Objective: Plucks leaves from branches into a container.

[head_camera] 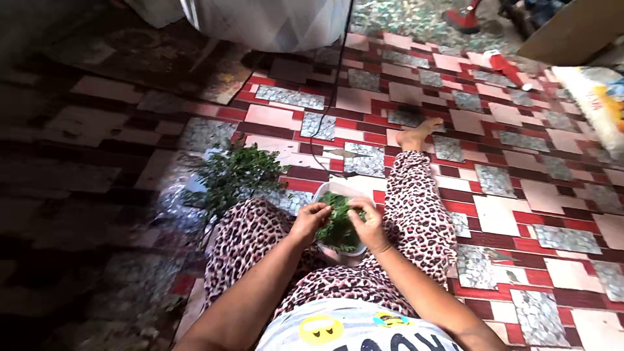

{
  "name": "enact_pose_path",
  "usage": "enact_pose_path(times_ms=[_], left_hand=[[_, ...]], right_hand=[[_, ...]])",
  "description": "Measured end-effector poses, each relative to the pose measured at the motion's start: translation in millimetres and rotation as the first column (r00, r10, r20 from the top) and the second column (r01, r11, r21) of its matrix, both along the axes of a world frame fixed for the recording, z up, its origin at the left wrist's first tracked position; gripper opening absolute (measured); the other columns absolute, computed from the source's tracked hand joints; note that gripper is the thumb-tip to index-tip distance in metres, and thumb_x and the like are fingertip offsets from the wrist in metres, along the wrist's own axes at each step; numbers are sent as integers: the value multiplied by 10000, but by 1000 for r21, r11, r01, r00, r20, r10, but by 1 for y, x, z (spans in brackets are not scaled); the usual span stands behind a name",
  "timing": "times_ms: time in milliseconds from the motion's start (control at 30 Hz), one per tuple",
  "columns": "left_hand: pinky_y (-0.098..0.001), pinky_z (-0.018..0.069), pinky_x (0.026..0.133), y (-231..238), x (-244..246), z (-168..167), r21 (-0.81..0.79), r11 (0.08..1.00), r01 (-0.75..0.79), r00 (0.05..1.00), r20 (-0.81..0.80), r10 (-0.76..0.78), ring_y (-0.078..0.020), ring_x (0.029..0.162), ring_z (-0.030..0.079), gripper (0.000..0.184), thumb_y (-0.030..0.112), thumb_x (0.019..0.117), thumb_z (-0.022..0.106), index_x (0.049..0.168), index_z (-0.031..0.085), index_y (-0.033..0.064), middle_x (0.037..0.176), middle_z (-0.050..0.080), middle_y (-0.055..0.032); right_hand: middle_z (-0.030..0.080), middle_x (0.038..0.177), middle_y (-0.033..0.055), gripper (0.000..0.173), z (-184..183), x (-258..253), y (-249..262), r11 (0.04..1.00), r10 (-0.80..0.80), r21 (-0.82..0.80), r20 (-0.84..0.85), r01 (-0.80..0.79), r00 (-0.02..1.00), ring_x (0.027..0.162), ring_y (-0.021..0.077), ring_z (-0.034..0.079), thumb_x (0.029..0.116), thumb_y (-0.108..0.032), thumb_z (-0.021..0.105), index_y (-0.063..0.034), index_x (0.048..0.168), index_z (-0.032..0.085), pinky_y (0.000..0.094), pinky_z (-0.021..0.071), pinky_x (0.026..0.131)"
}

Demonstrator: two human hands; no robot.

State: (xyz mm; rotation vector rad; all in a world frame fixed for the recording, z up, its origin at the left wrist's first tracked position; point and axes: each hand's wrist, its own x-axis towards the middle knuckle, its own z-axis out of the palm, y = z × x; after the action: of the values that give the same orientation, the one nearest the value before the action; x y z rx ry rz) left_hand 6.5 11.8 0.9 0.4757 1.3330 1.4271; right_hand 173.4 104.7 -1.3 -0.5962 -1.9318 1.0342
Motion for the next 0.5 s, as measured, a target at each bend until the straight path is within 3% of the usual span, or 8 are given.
enact_pose_path(times_ms=[167, 267, 367, 500], left_hand=[[-223, 531, 640, 0, 3, -6, -6, 998, 64, 998, -28, -64, -67, 658, 610, 115, 91, 1010, 624, 993, 680, -8, 792, 669, -22], [-201, 489, 591, 0, 1, -7, -9, 997, 76, 997, -17, -76, -49, 619, 573, 114, 92, 1017, 615, 994, 668, -5, 783, 662, -19], [-185, 455, 556, 0, -1, -4, -8, 997, 75, 997, -5, -75, -34, 585, 536, 108, 81, 1021, 602, 989, 664, -2, 782, 657, -13], [-177, 437, 546, -1, 0, -2, 0, 994, 110, 994, -8, -110, -23, 570, 515, 107, 76, 1016, 604, 964, 664, 5, 766, 645, -3]], right_hand=[[675, 1222, 139, 160, 26, -7, -2, 995, 54, 94, -89, -45, 995, 1135, 200, 668, 971, -16, 589, 23, 1090, 688, 349, 597, 919], [702, 1170, 149, 167, 2, -13, 2, 990, 89, 112, -21, -86, 996, 1170, 228, 658, 976, -35, 572, 30, 1051, 706, 391, 555, 1010], [724, 1112, 148, 181, -19, -11, 3, 996, 67, 49, 52, -70, 996, 1122, 206, 683, 970, -44, 579, 37, 1038, 726, 369, 554, 1009], [727, 1025, 125, 151, -20, -8, -1, 993, 57, -108, 61, -50, 996, 1019, 138, 697, 969, -31, 586, 47, 976, 715, 309, 571, 942]])
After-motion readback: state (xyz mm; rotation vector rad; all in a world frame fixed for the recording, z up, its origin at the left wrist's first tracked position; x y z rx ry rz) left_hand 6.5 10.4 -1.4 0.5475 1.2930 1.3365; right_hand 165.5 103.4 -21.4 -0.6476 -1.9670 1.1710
